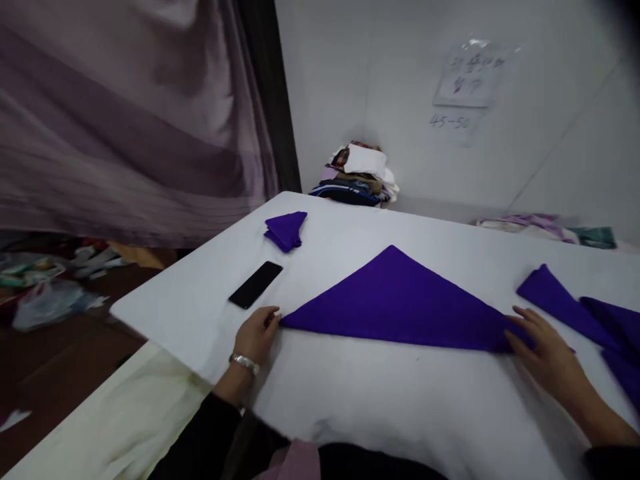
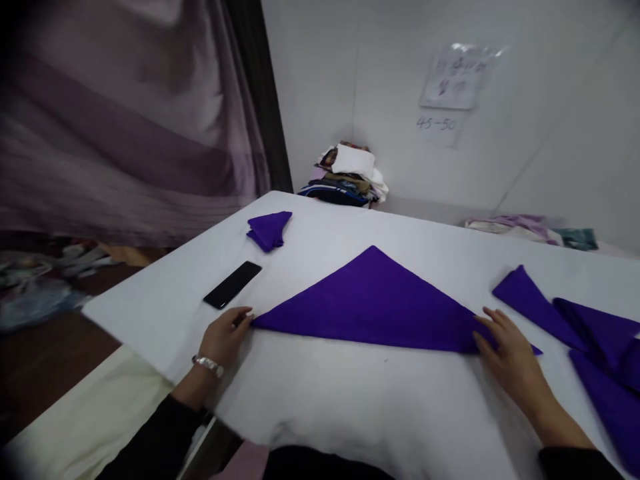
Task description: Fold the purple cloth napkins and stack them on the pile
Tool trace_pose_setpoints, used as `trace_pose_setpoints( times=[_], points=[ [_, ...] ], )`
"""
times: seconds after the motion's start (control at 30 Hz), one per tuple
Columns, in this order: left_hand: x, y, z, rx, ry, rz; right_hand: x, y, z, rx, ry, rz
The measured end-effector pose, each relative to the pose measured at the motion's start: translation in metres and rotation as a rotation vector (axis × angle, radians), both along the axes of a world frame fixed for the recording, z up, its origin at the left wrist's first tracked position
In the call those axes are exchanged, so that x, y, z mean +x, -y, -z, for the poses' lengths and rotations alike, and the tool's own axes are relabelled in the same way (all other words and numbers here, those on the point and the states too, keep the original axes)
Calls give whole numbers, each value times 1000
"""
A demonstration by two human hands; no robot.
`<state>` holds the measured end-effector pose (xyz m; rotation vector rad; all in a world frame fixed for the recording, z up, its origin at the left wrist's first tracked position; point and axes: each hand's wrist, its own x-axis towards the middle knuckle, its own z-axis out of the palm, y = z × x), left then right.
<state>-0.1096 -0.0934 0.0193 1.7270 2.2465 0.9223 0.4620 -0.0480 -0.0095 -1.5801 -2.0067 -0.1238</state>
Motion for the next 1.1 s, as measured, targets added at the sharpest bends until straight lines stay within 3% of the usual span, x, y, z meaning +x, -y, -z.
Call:
trace_pose_setpoints(
  times=[0.13, 0.27, 0.6, 0.9, 1.0, 1.1],
  points=[
    [2, 8, -8, 63, -64, -25, -68, 6, -3, -60, 48, -270],
    [-1, 17, -7, 83, -86, -6, -100, 10, 8, -95, 114, -400],
    [-12, 15, 19, 113, -138, 217, -94, 13, 30, -88, 216, -383],
    [-14, 7, 20, 37, -134, 189, -94, 15, 36, -98, 229, -357],
    [-12, 8, 14, 51, -186, 142, -94, 16, 36, -127, 222, -333],
    [8, 4, 3, 123, -232, 146, -104, 17, 28, -165, 225, -305]
  ],
)
